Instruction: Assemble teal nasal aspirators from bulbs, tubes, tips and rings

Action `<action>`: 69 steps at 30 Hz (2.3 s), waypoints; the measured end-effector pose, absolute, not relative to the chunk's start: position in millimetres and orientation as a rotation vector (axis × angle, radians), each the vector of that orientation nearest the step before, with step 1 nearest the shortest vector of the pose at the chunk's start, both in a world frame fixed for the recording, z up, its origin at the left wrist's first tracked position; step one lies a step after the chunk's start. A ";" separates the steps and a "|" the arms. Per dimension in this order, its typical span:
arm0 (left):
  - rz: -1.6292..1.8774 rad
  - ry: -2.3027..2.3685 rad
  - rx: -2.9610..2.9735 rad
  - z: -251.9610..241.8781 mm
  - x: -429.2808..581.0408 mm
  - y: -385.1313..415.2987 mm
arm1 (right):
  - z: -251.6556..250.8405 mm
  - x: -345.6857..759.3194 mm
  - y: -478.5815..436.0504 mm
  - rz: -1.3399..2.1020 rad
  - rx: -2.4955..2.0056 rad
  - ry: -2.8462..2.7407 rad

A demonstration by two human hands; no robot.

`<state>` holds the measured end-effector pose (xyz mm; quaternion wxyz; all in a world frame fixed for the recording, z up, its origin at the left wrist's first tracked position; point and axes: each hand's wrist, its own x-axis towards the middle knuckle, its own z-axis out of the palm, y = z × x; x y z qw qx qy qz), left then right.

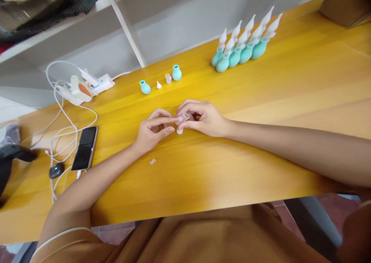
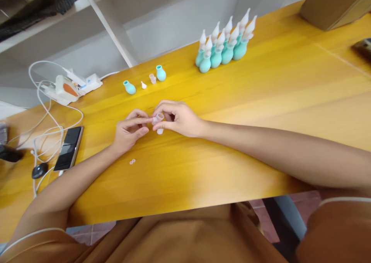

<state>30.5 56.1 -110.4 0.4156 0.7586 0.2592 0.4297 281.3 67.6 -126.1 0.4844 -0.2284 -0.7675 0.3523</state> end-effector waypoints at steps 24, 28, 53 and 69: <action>1.125 0.634 1.960 -108.5 37.9 50.1 | -125.8 285.1 66.1 0.854 -0.449 -2.044; 1.114 0.621 2.005 -108.3 38.6 50.7 | -126.0 284.7 65.9 0.772 -0.388 -2.075; 0.943 0.671 1.678 -115.1 38.7 50.9 | -129.5 283.4 67.9 0.853 -0.452 -1.963; 1.141 0.827 1.463 -126.6 29.6 61.2 | -129.2 287.3 68.8 0.753 -0.586 -2.332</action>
